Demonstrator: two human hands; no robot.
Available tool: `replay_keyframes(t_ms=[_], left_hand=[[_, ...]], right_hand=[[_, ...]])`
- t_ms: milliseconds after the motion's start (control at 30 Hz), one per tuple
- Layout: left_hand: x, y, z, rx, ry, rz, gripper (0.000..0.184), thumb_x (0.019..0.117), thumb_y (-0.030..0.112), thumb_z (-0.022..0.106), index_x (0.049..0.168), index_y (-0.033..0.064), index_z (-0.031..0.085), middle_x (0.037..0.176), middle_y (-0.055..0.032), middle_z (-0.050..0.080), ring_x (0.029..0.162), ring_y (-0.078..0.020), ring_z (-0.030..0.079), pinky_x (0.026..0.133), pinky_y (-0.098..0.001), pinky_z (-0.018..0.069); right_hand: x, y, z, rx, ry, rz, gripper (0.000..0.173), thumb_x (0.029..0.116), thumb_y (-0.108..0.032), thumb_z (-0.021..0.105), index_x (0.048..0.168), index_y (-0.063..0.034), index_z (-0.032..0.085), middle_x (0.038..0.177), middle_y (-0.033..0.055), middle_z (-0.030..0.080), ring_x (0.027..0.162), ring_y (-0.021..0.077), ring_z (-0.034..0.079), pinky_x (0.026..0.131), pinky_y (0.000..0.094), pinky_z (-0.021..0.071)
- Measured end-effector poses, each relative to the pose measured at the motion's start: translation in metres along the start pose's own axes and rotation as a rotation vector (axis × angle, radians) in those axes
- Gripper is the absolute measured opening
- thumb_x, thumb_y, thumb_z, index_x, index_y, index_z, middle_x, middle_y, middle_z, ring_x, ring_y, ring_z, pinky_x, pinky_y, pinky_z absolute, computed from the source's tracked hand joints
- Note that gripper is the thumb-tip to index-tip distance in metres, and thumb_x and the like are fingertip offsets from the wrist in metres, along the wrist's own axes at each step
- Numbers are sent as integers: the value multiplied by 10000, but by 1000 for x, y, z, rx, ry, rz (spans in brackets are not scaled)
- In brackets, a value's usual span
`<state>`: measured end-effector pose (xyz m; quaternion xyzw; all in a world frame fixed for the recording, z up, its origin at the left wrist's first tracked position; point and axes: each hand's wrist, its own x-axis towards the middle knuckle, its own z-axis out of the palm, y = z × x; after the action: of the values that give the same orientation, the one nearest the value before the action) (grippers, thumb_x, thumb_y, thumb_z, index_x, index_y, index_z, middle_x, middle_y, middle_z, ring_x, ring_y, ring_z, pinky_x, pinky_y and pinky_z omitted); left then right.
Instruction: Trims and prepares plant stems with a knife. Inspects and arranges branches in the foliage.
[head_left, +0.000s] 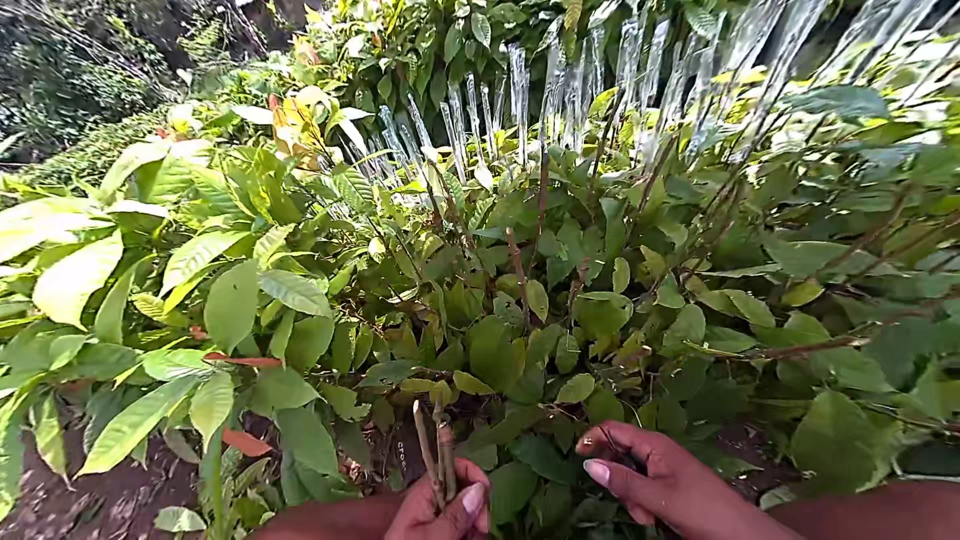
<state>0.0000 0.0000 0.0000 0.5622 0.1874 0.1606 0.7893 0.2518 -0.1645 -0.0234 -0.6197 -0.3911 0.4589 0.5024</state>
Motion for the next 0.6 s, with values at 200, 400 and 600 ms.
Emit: replay_keyframes(t_ms=[200, 400, 600], left_hand=[[-4, -14, 5, 33, -215, -133, 120, 1047, 147, 553, 1147, 107, 605, 792, 70, 651, 543, 26, 521, 489, -150, 448], [-21, -19, 3, -143, -77, -119, 321, 1095, 215, 463, 1295, 46, 649, 1200, -114, 735, 899, -207, 761, 746, -353, 646], [-13, -30, 14, -77, -25, 52, 381, 1053, 98, 537, 1420, -1, 550, 1076, -70, 755, 699, -57, 671, 634, -224, 571]], right_hand=[[20, -36, 51, 60, -112, -96, 253, 964, -317, 695, 1103, -107, 680, 794, -78, 628, 551, -13, 539, 494, 157, 476], [33, -39, 59, 260, 10, -60, 107, 963, -201, 676, 923, -122, 617, 694, -58, 581, 515, 19, 527, 491, 175, 474], [29, -34, 66, 178, 85, -70, 147, 973, -235, 691, 959, -112, 614, 721, -42, 581, 529, 28, 535, 499, 175, 485]])
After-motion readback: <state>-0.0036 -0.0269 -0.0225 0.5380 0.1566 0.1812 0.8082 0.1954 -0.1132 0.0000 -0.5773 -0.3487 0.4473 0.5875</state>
